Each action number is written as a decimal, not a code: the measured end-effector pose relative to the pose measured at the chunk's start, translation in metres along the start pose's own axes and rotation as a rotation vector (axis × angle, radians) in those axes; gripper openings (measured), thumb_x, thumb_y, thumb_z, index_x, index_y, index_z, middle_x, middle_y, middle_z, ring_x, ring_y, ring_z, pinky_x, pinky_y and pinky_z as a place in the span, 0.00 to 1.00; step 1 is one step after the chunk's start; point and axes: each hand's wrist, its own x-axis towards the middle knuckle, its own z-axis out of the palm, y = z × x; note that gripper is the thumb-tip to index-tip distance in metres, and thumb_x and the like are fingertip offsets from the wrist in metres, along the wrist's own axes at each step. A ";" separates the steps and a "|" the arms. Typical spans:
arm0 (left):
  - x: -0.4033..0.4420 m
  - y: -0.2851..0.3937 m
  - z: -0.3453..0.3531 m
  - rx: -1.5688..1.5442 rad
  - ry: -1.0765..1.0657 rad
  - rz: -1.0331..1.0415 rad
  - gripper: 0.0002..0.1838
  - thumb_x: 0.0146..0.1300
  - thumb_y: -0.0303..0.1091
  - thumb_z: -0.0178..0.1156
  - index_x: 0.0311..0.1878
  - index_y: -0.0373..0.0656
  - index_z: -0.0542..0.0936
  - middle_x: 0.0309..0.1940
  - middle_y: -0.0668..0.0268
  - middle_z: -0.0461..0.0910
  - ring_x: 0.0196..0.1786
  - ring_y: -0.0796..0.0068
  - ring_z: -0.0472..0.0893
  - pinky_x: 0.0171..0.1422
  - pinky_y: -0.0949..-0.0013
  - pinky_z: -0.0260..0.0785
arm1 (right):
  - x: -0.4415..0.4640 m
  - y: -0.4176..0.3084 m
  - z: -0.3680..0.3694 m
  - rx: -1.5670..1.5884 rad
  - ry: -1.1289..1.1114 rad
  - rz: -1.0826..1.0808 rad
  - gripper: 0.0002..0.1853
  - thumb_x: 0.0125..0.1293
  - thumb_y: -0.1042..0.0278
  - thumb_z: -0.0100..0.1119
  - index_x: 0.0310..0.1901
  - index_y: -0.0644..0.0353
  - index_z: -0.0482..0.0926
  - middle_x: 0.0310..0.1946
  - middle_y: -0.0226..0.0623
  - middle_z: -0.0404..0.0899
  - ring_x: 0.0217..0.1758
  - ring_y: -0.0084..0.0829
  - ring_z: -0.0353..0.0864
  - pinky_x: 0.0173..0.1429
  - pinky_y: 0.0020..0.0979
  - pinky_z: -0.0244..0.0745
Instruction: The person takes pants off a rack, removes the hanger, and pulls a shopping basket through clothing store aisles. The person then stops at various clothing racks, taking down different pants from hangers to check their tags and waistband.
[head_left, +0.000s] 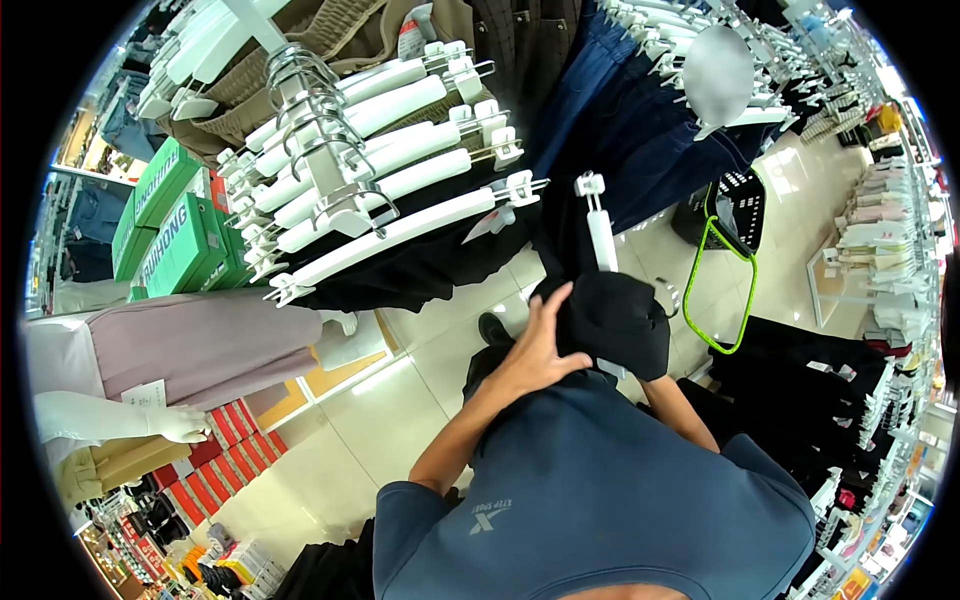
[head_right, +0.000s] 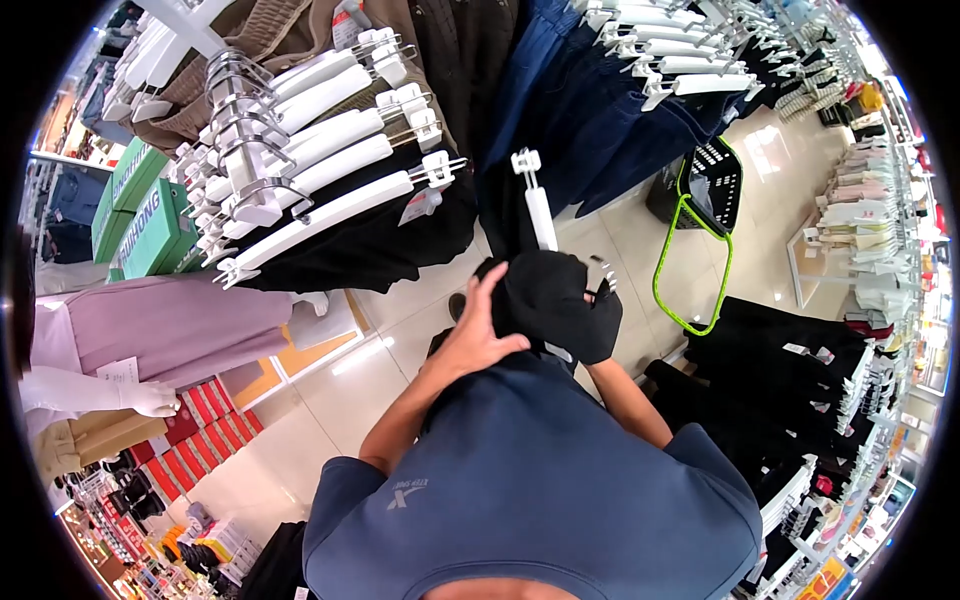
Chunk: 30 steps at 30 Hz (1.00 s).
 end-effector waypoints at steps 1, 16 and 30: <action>0.002 0.002 0.003 -0.062 -0.064 -0.055 0.58 0.42 0.38 0.76 0.72 0.43 0.48 0.62 0.42 0.55 0.67 0.44 0.58 0.72 0.54 0.52 | -0.001 -0.004 -0.004 0.003 -0.016 0.001 0.27 0.45 0.59 0.75 0.46 0.61 0.78 0.38 0.36 0.83 0.38 0.30 0.83 0.43 0.27 0.77; -0.013 -0.033 0.034 0.238 -0.070 0.007 0.62 0.40 0.48 0.77 0.68 0.26 0.47 0.64 0.39 0.48 0.66 0.40 0.60 0.71 0.58 0.59 | 0.007 -0.017 0.005 -0.262 -0.047 -0.180 0.20 0.53 0.60 0.61 0.11 0.62 0.69 0.07 0.39 0.64 0.09 0.33 0.61 0.18 0.34 0.54; -0.015 -0.071 0.007 -0.031 0.511 -0.092 0.24 0.50 0.19 0.47 0.55 0.30 0.70 0.43 0.42 0.78 0.46 0.42 0.78 0.53 0.57 0.71 | 0.024 0.032 0.032 0.049 -0.701 0.221 0.17 0.57 0.63 0.60 0.45 0.64 0.78 0.41 0.50 0.80 0.48 0.47 0.78 0.54 0.38 0.73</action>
